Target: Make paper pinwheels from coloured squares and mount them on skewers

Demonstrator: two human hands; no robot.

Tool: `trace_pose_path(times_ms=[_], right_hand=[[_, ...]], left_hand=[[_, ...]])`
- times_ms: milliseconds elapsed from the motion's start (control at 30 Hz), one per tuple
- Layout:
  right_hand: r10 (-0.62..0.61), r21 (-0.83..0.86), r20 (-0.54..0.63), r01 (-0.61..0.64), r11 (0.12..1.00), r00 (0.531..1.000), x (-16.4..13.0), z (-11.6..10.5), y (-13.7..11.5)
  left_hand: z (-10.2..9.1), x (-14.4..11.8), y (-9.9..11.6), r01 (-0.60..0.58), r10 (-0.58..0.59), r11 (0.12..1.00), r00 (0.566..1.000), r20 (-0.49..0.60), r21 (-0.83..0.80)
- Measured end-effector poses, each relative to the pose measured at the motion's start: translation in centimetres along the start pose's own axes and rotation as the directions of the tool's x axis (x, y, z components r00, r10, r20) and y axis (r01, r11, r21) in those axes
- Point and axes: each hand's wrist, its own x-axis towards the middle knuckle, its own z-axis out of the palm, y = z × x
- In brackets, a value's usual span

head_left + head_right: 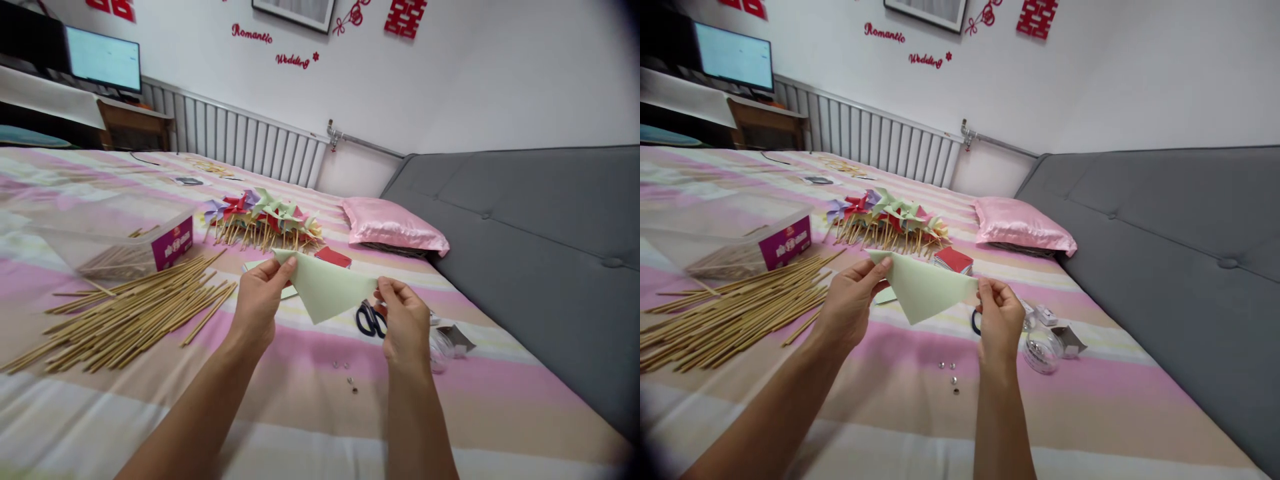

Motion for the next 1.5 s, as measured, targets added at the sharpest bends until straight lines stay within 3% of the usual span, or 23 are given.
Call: trace_pose_path(times_ms=[100, 233, 267, 333, 433, 533, 633, 733, 933, 1067, 1200, 1333, 1500], right_hand=[[-0.064, -0.151, 0.129, 0.084, 0.985, 0.990, 0.2, -0.2, 0.4], [-0.153, -0.299, 0.212, 0.213, 0.930, 0.965, -0.6, -0.5, -0.4], [-0.151, -0.291, 0.247, 0.222, 0.930, 0.957, -1.0, -0.5, -0.9], [-0.114, -0.222, 0.372, 0.207, 0.953, 0.921, -2.1, -0.3, -1.9], [-0.077, -0.108, 0.593, 0.173, 0.979, 0.802, -3.8, 0.0, -3.1], [-0.076, -0.033, 0.711, 0.141, 0.989, 0.699, -4.9, 0.4, -3.5], [-0.110, 0.001, 0.725, 0.159, 0.987, 0.680, -5.1, 0.6, -3.5], [-0.107, -0.014, 0.737, 0.173, 0.985, 0.667, -4.9, 0.4, -3.6], [-0.046, -0.077, 0.795, 0.176, 0.981, 0.604, -4.7, -0.2, -4.2], [-0.035, -0.078, 0.789, 0.156, 0.985, 0.613, -4.4, -0.4, -4.3], [-0.003, -0.088, 0.758, 0.107, 0.990, 0.652, -4.1, -0.6, -4.3], [0.019, -0.104, 0.717, 0.080, 0.991, 0.697, -4.1, -0.7, -4.4], [0.027, -0.129, 0.691, 0.087, 0.988, 0.723, -4.2, -0.7, -4.3]], left_hand=[[-0.3, 0.1, 0.3, -0.108, 0.108, 0.993, 0.994, 0.013, 0.043], [-1.2, 0.0, 1.5, -0.280, 0.260, 0.928, 0.959, 0.111, 0.245], [-1.4, -0.1, 1.9, -0.291, 0.251, 0.910, 0.954, 0.166, 0.296], [-1.7, -0.5, 2.9, -0.242, 0.123, 0.897, 0.940, 0.317, 0.369], [-1.7, -1.3, 4.0, -0.186, -0.067, 0.887, 0.854, 0.516, 0.423], [-1.4, -1.9, 4.5, -0.245, -0.139, 0.830, 0.779, 0.612, 0.501], [-1.2, -2.2, 4.6, -0.367, -0.182, 0.730, 0.708, 0.683, 0.576], [-1.2, -2.4, 4.5, -0.436, -0.193, 0.697, 0.651, 0.734, 0.570], [-0.9, -2.8, 4.5, -0.478, -0.199, 0.688, 0.599, 0.776, 0.546], [-0.6, -3.1, 4.5, -0.480, -0.195, 0.680, 0.610, 0.768, 0.554], [-0.2, -3.5, 4.5, -0.501, -0.170, 0.649, 0.637, 0.752, 0.572], [0.3, -3.7, 3.9, -0.511, -0.148, 0.657, 0.634, 0.759, 0.555], [0.5, -3.5, 3.2, -0.504, -0.151, 0.645, 0.654, 0.742, 0.575]])
